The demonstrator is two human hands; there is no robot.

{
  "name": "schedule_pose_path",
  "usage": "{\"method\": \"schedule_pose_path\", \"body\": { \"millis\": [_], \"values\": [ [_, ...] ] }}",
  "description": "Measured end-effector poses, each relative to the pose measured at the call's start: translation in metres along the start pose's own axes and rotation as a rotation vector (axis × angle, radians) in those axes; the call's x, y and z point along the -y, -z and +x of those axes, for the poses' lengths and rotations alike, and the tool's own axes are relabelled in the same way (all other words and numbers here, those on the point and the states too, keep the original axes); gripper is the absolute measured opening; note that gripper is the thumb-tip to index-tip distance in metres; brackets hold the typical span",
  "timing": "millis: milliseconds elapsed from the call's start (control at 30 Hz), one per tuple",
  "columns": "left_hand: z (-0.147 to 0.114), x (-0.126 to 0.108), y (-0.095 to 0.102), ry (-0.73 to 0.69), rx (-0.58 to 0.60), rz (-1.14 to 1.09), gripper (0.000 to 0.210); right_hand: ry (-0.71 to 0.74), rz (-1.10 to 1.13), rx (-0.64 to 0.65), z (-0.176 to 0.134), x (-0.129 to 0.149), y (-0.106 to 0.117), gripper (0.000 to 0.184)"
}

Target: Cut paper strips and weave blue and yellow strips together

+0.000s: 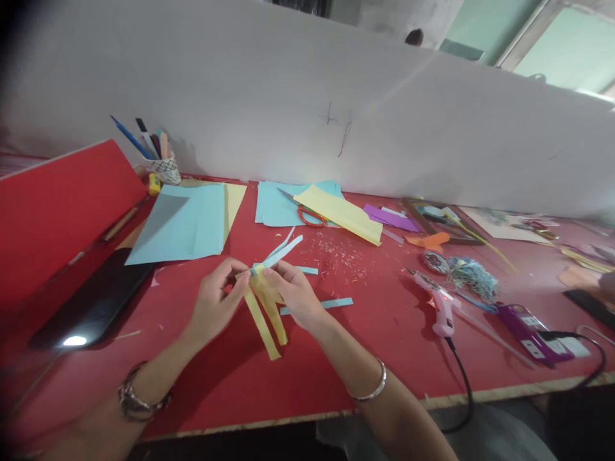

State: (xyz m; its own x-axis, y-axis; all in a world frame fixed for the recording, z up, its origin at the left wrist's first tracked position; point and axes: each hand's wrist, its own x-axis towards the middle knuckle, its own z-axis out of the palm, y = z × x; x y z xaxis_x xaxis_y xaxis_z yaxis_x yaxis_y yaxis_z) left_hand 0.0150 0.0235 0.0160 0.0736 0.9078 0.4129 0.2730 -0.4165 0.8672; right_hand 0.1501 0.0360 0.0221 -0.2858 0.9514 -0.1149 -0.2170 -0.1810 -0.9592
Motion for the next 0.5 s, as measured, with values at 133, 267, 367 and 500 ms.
{"method": "schedule_pose_path", "body": {
  "millis": [133, 267, 367, 500],
  "values": [
    [-0.0002, -0.0004, -0.0002, 0.004, -0.001, -0.002, 0.017, -0.017, -0.02, -0.075, -0.0005, 0.0007, -0.0014, 0.032],
    [-0.0001, -0.0006, -0.0003, -0.011, 0.002, 0.002, 0.016, -0.028, -0.027, -0.059, -0.0013, 0.0014, -0.0018, 0.031],
    [-0.0005, -0.0007, -0.0003, -0.012, 0.01, 0.005, 0.016, -0.015, -0.047, -0.043, -0.0015, 0.0007, -0.0022, 0.029],
    [-0.0012, -0.0007, -0.0006, 0.0, 0.027, 0.005, 0.017, -0.004, -0.106, -0.078, -0.0008, -0.0016, -0.0024, 0.029]
  ]
}}
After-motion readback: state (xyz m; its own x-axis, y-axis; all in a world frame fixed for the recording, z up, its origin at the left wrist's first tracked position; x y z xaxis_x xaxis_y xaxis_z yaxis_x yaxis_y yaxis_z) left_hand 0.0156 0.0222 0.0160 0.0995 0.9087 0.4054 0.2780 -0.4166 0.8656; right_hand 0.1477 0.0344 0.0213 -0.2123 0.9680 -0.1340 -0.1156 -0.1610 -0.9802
